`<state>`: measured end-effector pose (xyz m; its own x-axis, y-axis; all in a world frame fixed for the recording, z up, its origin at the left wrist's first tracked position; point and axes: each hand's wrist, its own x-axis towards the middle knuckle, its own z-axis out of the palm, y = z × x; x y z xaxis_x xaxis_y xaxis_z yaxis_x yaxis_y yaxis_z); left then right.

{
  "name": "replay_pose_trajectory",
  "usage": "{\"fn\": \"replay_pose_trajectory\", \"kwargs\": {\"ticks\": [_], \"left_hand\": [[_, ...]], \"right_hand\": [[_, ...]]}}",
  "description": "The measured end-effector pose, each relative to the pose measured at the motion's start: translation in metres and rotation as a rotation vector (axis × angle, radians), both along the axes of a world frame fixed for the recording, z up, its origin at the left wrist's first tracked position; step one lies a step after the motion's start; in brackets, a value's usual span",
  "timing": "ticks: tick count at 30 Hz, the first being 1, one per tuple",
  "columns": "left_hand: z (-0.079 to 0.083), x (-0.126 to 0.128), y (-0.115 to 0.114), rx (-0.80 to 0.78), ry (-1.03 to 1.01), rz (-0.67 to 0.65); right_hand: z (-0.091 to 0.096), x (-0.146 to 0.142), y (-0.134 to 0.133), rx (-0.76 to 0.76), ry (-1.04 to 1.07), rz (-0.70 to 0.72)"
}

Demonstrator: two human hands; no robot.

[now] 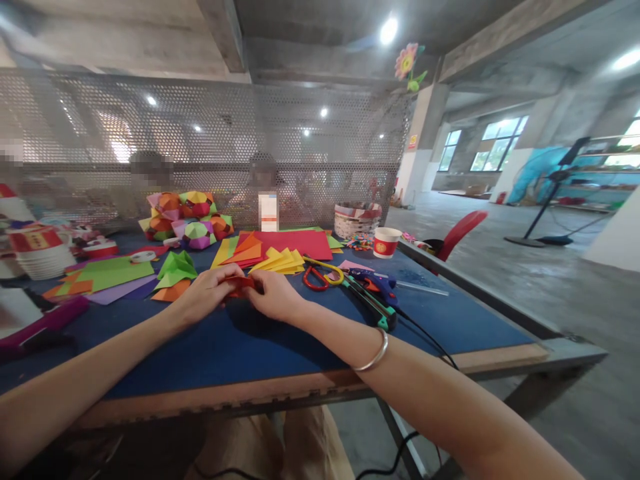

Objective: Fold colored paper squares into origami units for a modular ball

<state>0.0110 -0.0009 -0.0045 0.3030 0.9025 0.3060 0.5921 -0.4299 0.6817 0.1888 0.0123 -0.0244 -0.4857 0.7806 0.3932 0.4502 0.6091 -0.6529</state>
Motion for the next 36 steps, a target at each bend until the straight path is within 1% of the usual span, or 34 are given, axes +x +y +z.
{"fn": "replay_pose_trajectory", "kwargs": {"ticks": [3,7,10,13,15,20,23,27,29,32,36], "left_hand": [[0.002,-0.001,-0.002,0.008,-0.071,-0.019],[0.004,0.0,-0.002,0.01,-0.112,-0.005],[0.004,0.002,0.001,-0.072,-0.13,0.02],[0.0,0.002,0.005,-0.17,-0.1,0.065],[-0.002,0.0,0.007,-0.176,-0.056,0.089],[-0.003,-0.005,0.01,-0.081,0.008,0.101],[-0.002,-0.006,0.01,-0.029,0.054,0.095],[0.0,-0.009,0.012,0.164,0.125,0.159],[-0.001,-0.011,0.013,0.226,0.13,0.165],[-0.002,-0.012,0.013,0.257,0.103,0.107],[-0.002,-0.011,0.011,0.349,0.114,-0.086]], "right_hand": [[0.0,-0.002,-0.001,-0.021,0.011,-0.014],[-0.001,-0.002,0.0,-0.026,0.037,-0.04],[0.0,0.0,0.001,-0.028,0.04,-0.057],[0.001,0.002,0.003,-0.033,0.054,-0.07],[0.002,0.002,0.003,-0.042,0.065,-0.075],[0.0,0.0,0.003,-0.084,0.079,-0.063],[0.0,0.001,0.004,-0.059,0.063,-0.082],[0.002,0.004,0.006,-0.009,-0.002,-0.136],[0.002,0.006,0.008,-0.008,-0.011,-0.143],[0.0,0.007,0.01,-0.039,0.008,-0.116],[-0.004,0.004,0.011,-0.079,0.019,-0.054]]}}
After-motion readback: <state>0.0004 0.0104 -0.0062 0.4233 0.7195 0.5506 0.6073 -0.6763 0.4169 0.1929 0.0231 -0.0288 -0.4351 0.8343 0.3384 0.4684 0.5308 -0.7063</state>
